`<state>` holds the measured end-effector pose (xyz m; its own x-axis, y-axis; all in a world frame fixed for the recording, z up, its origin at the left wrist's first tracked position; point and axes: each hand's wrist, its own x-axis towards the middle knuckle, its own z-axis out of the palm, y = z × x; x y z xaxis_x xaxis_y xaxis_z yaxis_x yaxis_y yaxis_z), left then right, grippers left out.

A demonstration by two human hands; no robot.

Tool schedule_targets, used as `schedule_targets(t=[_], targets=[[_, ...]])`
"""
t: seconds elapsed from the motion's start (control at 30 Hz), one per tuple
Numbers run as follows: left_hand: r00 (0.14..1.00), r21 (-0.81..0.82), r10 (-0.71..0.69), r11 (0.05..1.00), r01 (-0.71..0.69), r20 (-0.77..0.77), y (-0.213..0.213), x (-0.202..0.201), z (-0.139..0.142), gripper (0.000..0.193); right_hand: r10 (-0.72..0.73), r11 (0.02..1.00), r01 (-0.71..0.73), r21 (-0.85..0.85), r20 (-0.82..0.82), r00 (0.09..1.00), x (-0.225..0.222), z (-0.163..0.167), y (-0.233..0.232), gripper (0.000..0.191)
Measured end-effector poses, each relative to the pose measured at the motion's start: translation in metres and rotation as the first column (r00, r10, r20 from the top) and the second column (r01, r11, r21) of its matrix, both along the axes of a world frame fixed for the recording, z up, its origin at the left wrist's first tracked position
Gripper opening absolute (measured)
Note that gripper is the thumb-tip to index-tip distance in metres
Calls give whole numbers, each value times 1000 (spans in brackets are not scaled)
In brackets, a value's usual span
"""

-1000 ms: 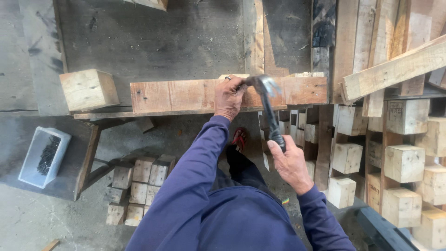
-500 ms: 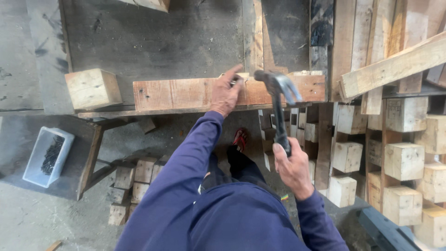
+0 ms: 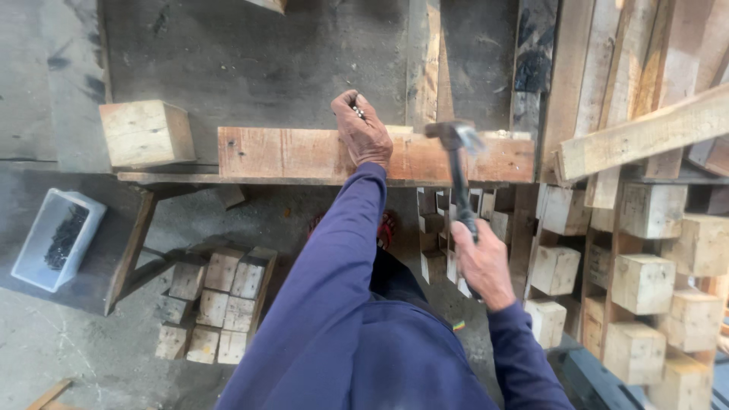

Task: The person assembles wooden pieces by aligning smaller blocks onto a longer plank and securing them with nails. They repeatedly pick up nails from a container, position the wood, and hammer the nails into place.

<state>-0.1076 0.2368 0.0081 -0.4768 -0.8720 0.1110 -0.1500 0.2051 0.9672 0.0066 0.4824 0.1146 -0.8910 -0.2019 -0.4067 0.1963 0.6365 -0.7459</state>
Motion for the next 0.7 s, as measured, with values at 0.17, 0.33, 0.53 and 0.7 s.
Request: schedule_targets(t=[0.17, 0.33, 0.53, 0.7], targets=[[1000, 70, 20, 997, -19, -22, 0, -2, 2, 18, -120, 698, -174, -694, -354, 928, -7, 32, 19, 34], [1000, 255, 14, 967, -8, -23, -3, 0, -1, 19, -198, 605, -486, -630, -711, 675, -11, 14, -3, 50], [995, 50, 25, 999, -20, -98, -4, 6, 0, 22, -89, 956, 122, -266, 134, 987, -11, 11, -19, 25], [999, 153, 26, 988, -21, -29, -3, 3, -3, 24, -5, 471, -432, -769, -492, 871, -52, 80, 18, 57]])
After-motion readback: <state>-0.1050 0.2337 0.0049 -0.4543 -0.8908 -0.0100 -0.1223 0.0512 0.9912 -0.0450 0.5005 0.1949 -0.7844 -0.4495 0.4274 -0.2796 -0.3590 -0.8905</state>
